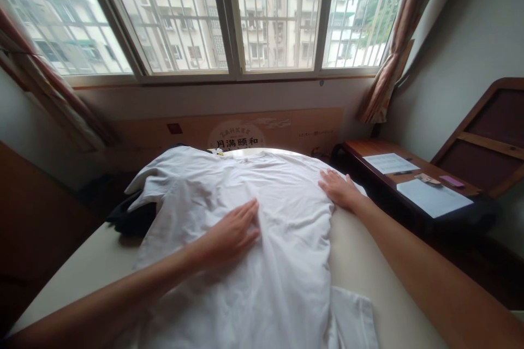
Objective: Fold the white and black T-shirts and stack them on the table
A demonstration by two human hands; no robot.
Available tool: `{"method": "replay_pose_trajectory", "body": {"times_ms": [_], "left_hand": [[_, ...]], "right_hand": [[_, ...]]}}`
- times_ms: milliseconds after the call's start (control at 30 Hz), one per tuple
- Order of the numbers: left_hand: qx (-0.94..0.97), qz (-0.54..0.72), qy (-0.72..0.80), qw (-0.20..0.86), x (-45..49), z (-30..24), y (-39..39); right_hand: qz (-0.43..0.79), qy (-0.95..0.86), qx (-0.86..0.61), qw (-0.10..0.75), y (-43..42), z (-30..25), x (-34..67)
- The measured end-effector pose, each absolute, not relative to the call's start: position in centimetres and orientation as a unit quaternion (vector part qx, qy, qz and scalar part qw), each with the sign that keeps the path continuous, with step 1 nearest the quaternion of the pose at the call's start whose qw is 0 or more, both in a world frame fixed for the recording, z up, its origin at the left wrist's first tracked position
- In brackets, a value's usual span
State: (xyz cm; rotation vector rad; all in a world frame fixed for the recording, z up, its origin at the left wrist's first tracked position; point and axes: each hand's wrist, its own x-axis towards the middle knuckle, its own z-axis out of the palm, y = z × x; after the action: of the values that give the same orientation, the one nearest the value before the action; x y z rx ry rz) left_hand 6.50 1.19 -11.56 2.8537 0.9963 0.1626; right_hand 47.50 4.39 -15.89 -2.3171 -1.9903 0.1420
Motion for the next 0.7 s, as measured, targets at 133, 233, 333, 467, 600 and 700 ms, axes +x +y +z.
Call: {"method": "replay_pose_trajectory", "body": {"times_ms": [133,233,333,467,600,700], "left_hand": [[0.939,0.026,0.330,0.096,0.2,-11.0,-7.2],[0.930,0.022,0.353,0.098,-5.9,-10.4,-11.7],[0.919,0.048,0.384,0.081,-11.9,-11.1,-15.4],[0.907,0.077,0.413,0.030,-17.0,-14.1,-19.1],[0.889,0.081,0.449,-0.039,-17.3,-15.7,-21.3],[0.882,0.100,0.455,-0.065,-15.4,-14.5,-22.2]], "right_hand": [[0.019,-0.653,-0.755,0.053,3.6,-14.7,45.8],[0.023,-0.701,-0.708,0.083,0.4,-13.5,42.3],[0.057,-0.800,-0.585,0.115,-5.4,-13.3,38.3],[0.081,-0.855,-0.496,0.129,-14.0,-14.8,34.7],[0.058,-0.827,-0.524,0.196,-20.2,-16.4,34.5],[0.034,-0.796,-0.538,0.274,-23.4,-17.0,35.8]]}}
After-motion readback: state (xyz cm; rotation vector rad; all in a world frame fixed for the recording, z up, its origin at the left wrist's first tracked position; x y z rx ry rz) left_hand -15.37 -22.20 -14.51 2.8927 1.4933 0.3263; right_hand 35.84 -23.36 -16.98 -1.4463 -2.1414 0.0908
